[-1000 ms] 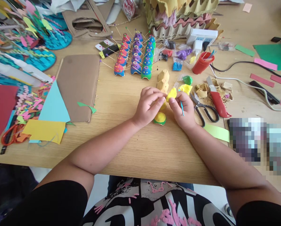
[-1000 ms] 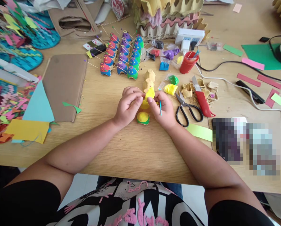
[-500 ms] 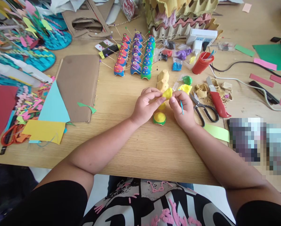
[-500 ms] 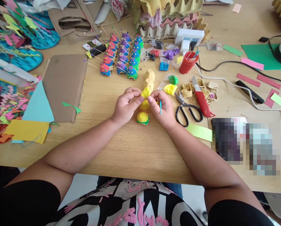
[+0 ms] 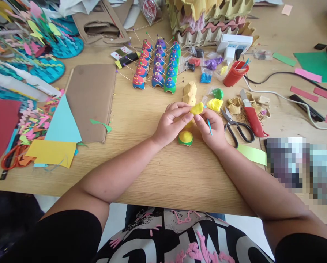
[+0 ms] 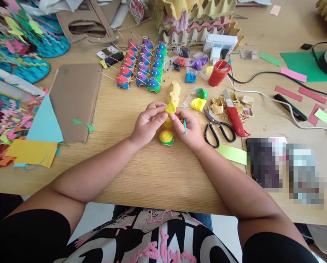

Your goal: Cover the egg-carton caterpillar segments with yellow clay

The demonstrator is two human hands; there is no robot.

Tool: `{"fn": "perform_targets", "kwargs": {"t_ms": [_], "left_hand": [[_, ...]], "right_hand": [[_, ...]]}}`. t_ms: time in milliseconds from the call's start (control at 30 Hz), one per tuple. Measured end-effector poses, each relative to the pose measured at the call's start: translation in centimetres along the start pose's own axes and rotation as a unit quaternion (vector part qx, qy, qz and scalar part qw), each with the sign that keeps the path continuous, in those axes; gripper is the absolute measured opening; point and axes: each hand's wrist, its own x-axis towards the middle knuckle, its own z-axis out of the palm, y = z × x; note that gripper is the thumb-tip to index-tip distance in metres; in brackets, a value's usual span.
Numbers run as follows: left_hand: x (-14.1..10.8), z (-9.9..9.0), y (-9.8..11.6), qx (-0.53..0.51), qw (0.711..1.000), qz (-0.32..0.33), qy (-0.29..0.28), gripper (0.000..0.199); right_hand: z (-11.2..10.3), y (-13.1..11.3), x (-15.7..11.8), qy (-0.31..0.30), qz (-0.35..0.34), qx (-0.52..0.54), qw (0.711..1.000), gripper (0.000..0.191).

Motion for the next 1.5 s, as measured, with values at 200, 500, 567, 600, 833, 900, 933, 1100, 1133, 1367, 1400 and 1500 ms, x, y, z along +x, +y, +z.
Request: {"fn": "perform_targets", "kwargs": {"t_ms": [200,500,567,600,833,900,933,1100,1133,1367,1400,1500], "left_hand": [[0.4,0.0,-0.1,-0.074,0.997,-0.03,0.012,0.071],[0.8,0.9,-0.9,-0.169,0.976,-0.104,0.088,0.072],[0.8,0.8,-1.1,-0.174,0.975,-0.112,0.086,0.072],[0.8,0.8,-1.2,-0.175,0.975,-0.113,0.083,0.072],[0.8,0.8,-1.1,-0.207,0.971,-0.103,0.06,0.068],[0.7,0.9,-0.5,-0.235,0.965,-0.099,0.064,0.068],[0.7,0.9,-0.2,-0.25,0.961,-0.099,0.068,0.066],[0.7,0.9,0.6,-0.272,0.956,-0.101,0.051,0.066],[0.7,0.9,0.6,-0.267,0.957,-0.101,0.052,0.065],[0.6,1.0,0.3,-0.225,0.969,-0.082,0.063,0.06],[0.6,1.0,0.2,-0.221,0.97,-0.079,0.064,0.06],[0.6,1.1,0.0,-0.208,0.973,-0.075,0.071,0.062]], "right_hand": [[-0.2,-0.1,0.1,-0.035,0.012,0.002,0.999,0.07],[-0.3,0.3,0.1,-0.06,0.014,0.026,0.998,0.067],[-0.3,0.6,0.1,-0.065,0.025,0.03,0.997,0.068],[-0.3,0.7,0.1,-0.066,0.03,0.028,0.997,0.068],[-0.3,0.5,0.1,-0.054,0.011,-0.001,0.998,0.07],[-0.2,0.5,0.1,-0.037,0.0,-0.005,0.999,0.073],[-0.2,0.4,0.1,-0.029,-0.002,-0.008,1.0,0.074],[-0.3,0.4,0.2,-0.022,0.009,-0.019,1.0,0.077],[-0.3,0.3,0.2,-0.024,0.011,-0.02,0.999,0.078],[-0.3,0.1,0.2,-0.024,0.012,-0.024,0.999,0.078],[-0.3,0.1,0.1,-0.02,0.012,-0.025,0.999,0.078],[-0.4,0.3,0.1,-0.017,0.013,-0.039,0.999,0.078]]}}
